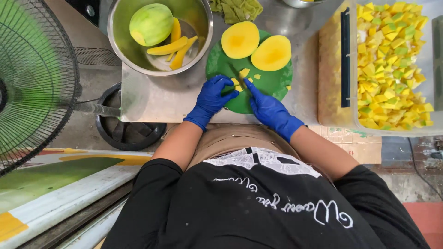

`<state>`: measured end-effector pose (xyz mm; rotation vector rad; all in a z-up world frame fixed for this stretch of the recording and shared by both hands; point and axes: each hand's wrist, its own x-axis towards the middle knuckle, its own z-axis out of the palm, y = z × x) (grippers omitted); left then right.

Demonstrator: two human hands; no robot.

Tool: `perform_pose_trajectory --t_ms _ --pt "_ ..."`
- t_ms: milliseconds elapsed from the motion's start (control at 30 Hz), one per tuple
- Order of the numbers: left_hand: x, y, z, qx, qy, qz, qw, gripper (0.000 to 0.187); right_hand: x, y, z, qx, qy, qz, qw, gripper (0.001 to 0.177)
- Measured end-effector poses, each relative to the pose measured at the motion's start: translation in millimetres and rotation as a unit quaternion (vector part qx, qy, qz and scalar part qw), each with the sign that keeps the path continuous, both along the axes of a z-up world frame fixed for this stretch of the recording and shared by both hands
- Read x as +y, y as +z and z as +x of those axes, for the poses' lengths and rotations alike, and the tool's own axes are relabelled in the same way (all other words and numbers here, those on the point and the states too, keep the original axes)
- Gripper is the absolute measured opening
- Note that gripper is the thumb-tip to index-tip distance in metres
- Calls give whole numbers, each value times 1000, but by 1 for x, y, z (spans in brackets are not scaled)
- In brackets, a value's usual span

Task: The person picks up a mango from a bowl, peels it with a knife, and slices it into small pieces on a cutting board before transferring them to a container.

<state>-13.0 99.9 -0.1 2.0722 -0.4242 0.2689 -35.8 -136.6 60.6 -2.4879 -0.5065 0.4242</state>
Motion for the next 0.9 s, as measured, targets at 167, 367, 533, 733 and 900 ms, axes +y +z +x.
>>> perform_pose_trajectory --t_ms 167,367,533,733,900 --pt "4 4 1 14 -1 -8 1000 34 0 43 -16 -18 36 42 998 69" --pt "1 4 1 -20 -9 -14 1000 28 10 29 -7 82 7 -57 995 69" --pt "-1 10 2 -22 -3 29 999 27 2 3 4 -60 70 125 988 68" --pt "-13 17 8 31 59 75 995 33 -28 51 -21 -100 35 44 993 63" --pt "-30 35 6 -71 26 66 995 43 -79 61 -53 -140 -81 -82 983 61"
